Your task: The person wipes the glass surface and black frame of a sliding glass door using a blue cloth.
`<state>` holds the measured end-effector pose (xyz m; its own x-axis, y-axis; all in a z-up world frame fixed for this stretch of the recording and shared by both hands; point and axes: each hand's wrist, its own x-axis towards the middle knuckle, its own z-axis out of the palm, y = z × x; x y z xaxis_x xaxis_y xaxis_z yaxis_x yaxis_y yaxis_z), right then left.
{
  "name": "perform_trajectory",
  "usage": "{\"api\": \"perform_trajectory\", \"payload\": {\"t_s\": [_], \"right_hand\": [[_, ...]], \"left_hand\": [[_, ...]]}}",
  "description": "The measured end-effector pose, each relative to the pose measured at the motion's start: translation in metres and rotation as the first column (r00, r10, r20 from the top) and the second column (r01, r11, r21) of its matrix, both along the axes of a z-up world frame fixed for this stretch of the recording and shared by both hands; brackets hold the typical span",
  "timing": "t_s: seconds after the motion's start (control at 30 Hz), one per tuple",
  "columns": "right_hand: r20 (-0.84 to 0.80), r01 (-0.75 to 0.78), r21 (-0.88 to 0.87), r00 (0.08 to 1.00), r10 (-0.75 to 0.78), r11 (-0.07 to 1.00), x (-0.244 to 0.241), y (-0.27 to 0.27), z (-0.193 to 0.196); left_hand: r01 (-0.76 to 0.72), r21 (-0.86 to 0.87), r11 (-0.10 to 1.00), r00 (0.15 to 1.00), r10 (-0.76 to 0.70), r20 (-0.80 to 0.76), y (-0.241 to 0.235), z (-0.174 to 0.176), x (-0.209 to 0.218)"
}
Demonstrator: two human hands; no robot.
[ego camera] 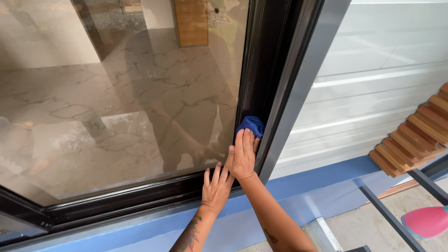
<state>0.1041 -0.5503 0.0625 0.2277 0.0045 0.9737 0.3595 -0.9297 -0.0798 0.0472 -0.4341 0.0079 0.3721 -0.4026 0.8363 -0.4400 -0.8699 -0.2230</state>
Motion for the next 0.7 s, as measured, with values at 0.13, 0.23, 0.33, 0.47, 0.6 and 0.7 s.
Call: {"api": "perform_trajectory", "payload": {"t_s": [0.13,0.23,0.33,0.47,0.6,0.7], "right_hand": [[0.071,0.012,-0.021,0.997,-0.01,1.0,0.004,-0.001,0.013],[0.113,0.046,-0.011,0.993,-0.044,0.999,0.003,0.004,0.044],[0.086,0.102,-0.045,0.991,-0.098,0.994,0.008,0.003,0.058],[0.017,0.146,-0.052,0.989,-0.146,0.988,0.01,0.002,0.078],[-0.004,0.161,-0.068,0.987,-0.162,0.985,0.009,0.003,0.115],[-0.032,0.164,-0.067,0.986,-0.166,0.984,0.004,0.003,0.155]], "left_hand": [[0.011,0.155,0.988,0.997,0.001,-0.076,0.004,-0.022,0.004],[0.081,0.225,0.971,0.996,-0.069,-0.059,-0.003,-0.013,0.007],[0.1,0.147,0.984,0.989,-0.082,-0.12,-0.017,0.011,0.006],[0.058,0.147,0.987,0.996,-0.048,-0.069,-0.02,0.027,0.015],[0.002,0.138,0.99,1.0,-0.005,0.023,-0.023,0.056,0.022],[0.02,0.103,0.995,0.998,-0.025,0.052,-0.031,0.08,0.028]]}}
